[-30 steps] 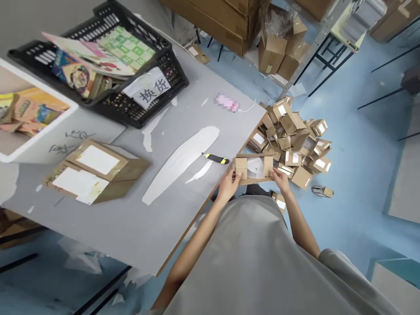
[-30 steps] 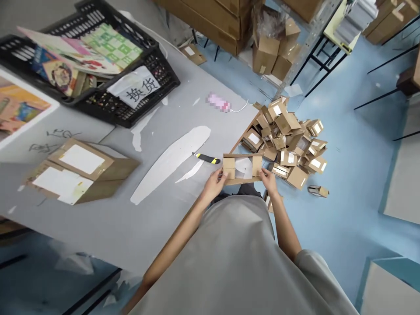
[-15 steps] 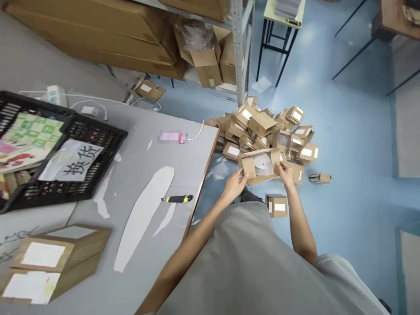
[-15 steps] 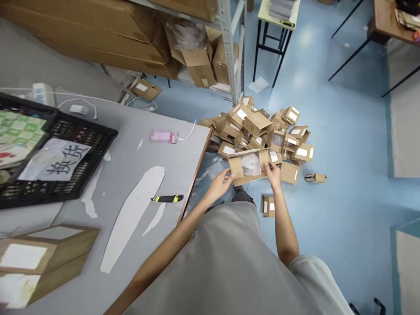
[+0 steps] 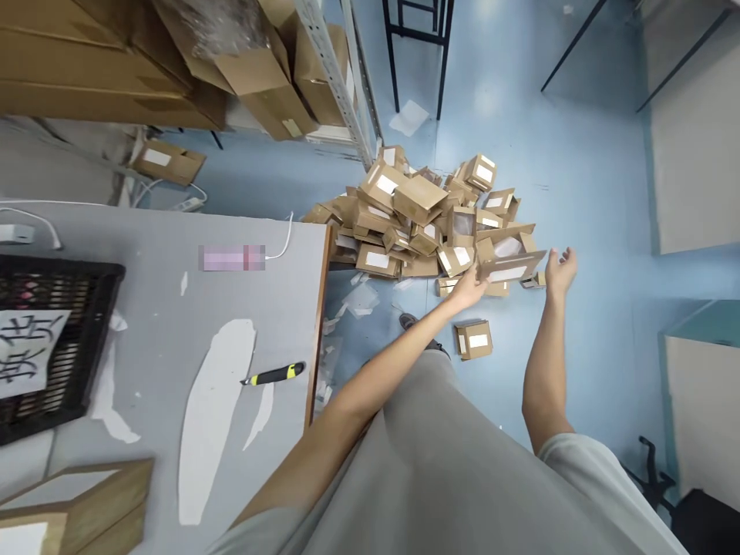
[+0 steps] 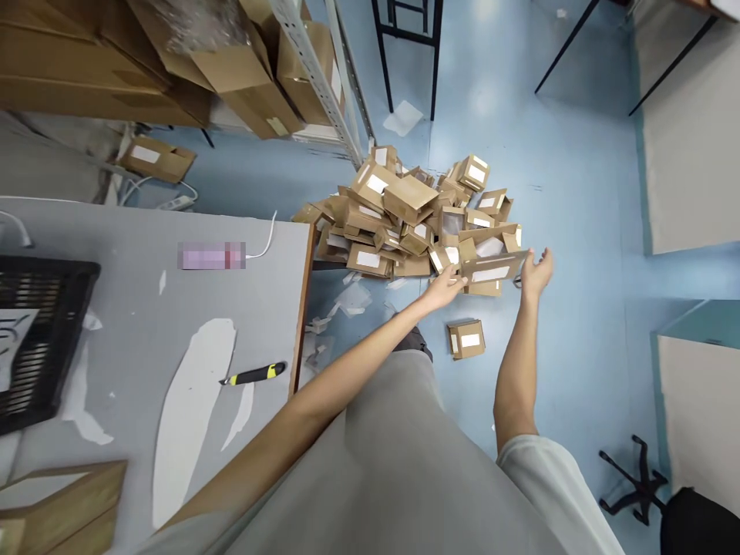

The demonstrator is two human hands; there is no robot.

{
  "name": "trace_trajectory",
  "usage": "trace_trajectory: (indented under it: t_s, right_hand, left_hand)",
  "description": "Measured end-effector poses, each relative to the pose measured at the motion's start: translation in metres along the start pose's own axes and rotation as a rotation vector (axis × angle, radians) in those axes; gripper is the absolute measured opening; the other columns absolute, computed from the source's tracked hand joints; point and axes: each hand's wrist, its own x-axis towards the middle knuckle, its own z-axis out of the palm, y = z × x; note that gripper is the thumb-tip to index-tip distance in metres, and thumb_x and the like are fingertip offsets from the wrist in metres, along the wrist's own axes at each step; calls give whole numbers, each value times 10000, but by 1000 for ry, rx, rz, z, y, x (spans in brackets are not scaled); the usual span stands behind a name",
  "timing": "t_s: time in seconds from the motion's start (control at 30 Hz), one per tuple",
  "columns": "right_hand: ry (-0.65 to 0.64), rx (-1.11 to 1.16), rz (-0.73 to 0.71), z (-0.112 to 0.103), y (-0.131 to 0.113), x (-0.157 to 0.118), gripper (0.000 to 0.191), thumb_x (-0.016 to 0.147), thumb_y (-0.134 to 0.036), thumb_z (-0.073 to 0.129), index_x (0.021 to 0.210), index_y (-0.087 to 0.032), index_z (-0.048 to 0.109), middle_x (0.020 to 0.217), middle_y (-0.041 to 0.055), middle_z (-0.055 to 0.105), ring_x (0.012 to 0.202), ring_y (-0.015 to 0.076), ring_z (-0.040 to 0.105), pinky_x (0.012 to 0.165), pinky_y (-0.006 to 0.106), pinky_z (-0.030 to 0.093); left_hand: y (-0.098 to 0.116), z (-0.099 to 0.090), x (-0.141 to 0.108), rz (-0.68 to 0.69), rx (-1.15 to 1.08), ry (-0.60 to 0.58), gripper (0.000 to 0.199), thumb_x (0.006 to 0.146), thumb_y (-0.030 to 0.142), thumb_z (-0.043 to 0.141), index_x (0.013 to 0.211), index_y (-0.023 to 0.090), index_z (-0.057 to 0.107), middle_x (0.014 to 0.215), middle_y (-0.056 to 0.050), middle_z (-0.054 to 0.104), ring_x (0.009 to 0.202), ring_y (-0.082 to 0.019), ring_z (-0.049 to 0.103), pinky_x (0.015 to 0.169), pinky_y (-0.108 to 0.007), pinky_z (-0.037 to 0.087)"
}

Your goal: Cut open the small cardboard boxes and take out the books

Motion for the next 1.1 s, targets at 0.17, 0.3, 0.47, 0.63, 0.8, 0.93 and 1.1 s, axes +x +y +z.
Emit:
trace_trajectory:
  t_s: [0.17,0.3,0.47,0.63,0.8,0.93,1.1]
  right_hand:
    - [-121,116,-115,15,-10,-6,690,1012,-627,553,1364,-65,744,1305,287,809,1226,363,784,1152,556,592]
    - [-530,159,-140,71,-26,-81,677,955,-717,600,1220,-129,809,1257,256,847,1235,381,785,1150,555,590]
    - [-1019,130,-229,140,-64,-188,607,926,-721,677,1148,-176,829,1277,211,862,1246,360,792,1186,536,582]
    - [-1370,142,-463,181,-117,-272,600,940,-735,689,1180,-201,823,1269,180,868,1203,328,817,1172,518,601]
    - [-1592,196,-668,189,-175,-331,659,888,-771,715,1184,-191,811,1257,204,864,1192,356,831,1145,545,623]
    - [-1704,177,-855,174,-214,-389,716,883,-801,698,1226,-183,811,1255,219,861,1175,367,832,1111,554,644]
    - [-1881,125,-1078,127,-224,-503,735,885,-811,714,1254,-182,811,1288,220,855,1190,374,831,1107,553,646]
  left_hand:
    - [-28,-11,-29,-46,-154,-11,403,993,322,787,1359,151,771,1497,-198,764,1341,-345,775,1188,-489,607]
    - [-74,-53,-69,-174,-313,196,218,901,263,834,1102,182,810,1037,-97,851,1063,-266,825,1116,-481,643]
    - [-105,-108,-129,-285,-612,520,236,848,262,855,1056,179,783,794,-9,760,846,-190,786,1024,-453,681]
    - [-120,-142,-219,-272,-789,879,304,832,322,876,1081,174,785,756,13,713,781,-174,749,952,-441,701]
    - [-129,-137,-317,-139,-959,1202,417,788,403,919,1122,178,810,825,-5,707,776,-165,716,830,-375,686]
    - [-136,-107,-396,26,-1051,1431,476,740,447,960,1112,182,825,844,-10,691,767,-155,694,770,-330,657]
    - [-152,-29,-496,175,-1130,1709,440,705,504,981,947,196,781,846,1,660,721,-137,650,672,-279,593]
